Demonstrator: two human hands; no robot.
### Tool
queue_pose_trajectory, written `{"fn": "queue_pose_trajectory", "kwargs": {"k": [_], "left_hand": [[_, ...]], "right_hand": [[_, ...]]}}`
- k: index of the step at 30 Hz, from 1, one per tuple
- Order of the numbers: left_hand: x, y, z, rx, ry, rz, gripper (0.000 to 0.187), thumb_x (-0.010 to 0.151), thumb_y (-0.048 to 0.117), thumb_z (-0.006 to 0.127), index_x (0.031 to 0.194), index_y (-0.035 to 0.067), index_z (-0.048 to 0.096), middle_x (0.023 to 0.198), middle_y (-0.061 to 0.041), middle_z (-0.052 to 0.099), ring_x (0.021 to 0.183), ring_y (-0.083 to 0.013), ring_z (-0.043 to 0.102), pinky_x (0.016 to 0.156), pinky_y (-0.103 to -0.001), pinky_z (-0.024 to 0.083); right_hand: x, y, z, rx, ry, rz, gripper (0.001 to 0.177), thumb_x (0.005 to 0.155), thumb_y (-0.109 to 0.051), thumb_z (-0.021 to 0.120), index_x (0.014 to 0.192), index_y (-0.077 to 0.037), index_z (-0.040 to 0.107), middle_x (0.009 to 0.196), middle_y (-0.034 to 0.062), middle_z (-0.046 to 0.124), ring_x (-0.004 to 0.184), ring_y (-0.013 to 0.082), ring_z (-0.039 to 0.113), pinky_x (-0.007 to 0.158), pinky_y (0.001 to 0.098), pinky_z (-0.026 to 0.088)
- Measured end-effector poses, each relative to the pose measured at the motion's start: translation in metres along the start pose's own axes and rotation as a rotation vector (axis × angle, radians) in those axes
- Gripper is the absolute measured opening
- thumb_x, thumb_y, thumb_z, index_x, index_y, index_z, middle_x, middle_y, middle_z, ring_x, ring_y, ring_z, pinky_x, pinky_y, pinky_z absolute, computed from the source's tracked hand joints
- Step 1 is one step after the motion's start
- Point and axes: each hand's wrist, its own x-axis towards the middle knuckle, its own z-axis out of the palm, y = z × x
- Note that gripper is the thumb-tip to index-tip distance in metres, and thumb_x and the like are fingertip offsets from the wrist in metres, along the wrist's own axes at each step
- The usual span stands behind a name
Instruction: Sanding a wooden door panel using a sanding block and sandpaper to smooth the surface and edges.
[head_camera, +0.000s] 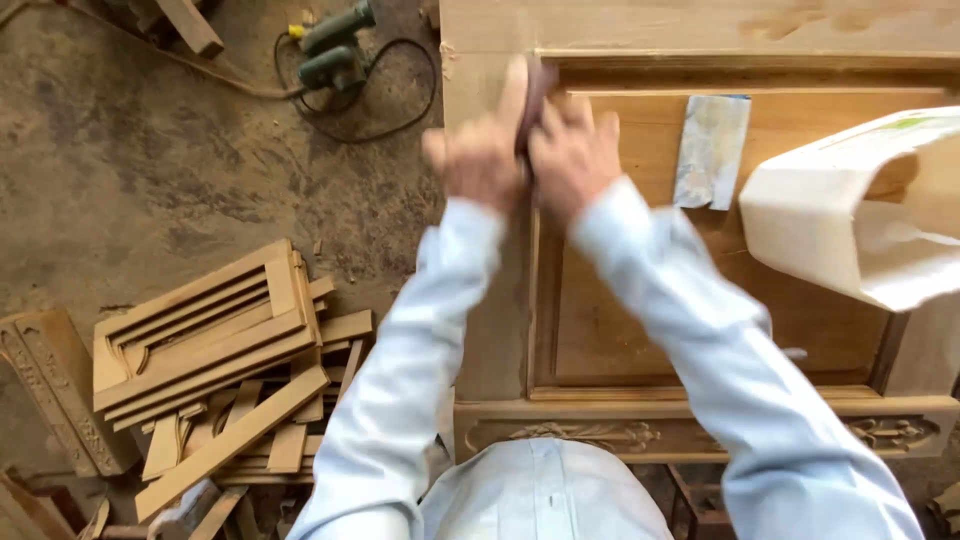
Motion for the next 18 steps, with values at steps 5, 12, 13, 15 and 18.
{"fn": "queue_pose_trajectory", "kwargs": {"k": [5, 12, 13, 15, 18], "left_hand": [[-0.029, 0.005, -0.015, 0.188, 0.030, 0.033, 0.039, 0.113, 0.045, 0.042, 0.148, 0.036, 0.056, 0.057, 0.010, 0.034, 0.046, -0.0111, 0.036, 0.052, -0.035, 0.035], [-0.124, 0.025, -0.116, -0.404, -0.262, -0.071, 0.035, 0.109, 0.022, 0.051, 0.137, 0.005, 0.064, 0.061, 0.004, 0.044, 0.055, -0.0170, 0.039, 0.070, -0.038, 0.033], [-0.090, 0.022, -0.092, -0.265, -0.120, -0.059, 0.036, 0.111, 0.024, 0.044, 0.135, 0.010, 0.068, 0.060, 0.005, 0.037, 0.054, -0.0165, 0.036, 0.066, -0.036, 0.034], [-0.038, 0.019, -0.038, -0.123, 0.029, -0.047, 0.041, 0.113, 0.025, 0.037, 0.133, 0.015, 0.072, 0.059, 0.006, 0.030, 0.053, -0.0160, 0.033, 0.063, -0.035, 0.034], [0.000, 0.018, 0.023, -0.006, -0.100, -0.061, 0.062, 0.096, 0.019, 0.054, 0.157, 0.021, 0.045, 0.063, 0.009, 0.051, 0.059, -0.0188, 0.047, 0.074, -0.044, 0.035]], "right_hand": [[-0.032, -0.025, -0.016, -0.018, 0.047, -0.005, 0.015, 0.079, -0.001, 0.065, 0.088, -0.010, 0.073, 0.104, 0.0202, 0.069, 0.104, 0.0424, 0.063, 0.070, 0.0506, 0.051], [-0.127, -0.076, -0.093, 0.559, -0.409, 0.017, 0.009, 0.079, -0.018, 0.059, 0.082, -0.010, 0.061, 0.116, 0.0217, 0.062, 0.093, 0.0401, 0.052, 0.067, 0.0569, 0.039], [-0.094, -0.056, -0.076, 0.350, -0.279, -0.003, 0.019, 0.085, -0.008, 0.056, 0.102, -0.003, 0.063, 0.110, 0.0179, 0.063, 0.084, 0.0356, 0.051, 0.061, 0.0510, 0.038], [-0.044, -0.015, -0.029, 0.139, -0.141, -0.025, 0.033, 0.090, 0.002, 0.054, 0.122, 0.004, 0.065, 0.104, 0.0140, 0.064, 0.074, 0.0310, 0.050, 0.056, 0.0450, 0.037], [-0.009, 0.031, 0.029, 0.128, -0.344, -0.021, 0.051, 0.060, -0.019, 0.067, 0.111, -0.011, 0.072, 0.152, 0.0110, 0.054, 0.111, 0.0449, 0.056, 0.068, 0.0584, 0.049]]}}
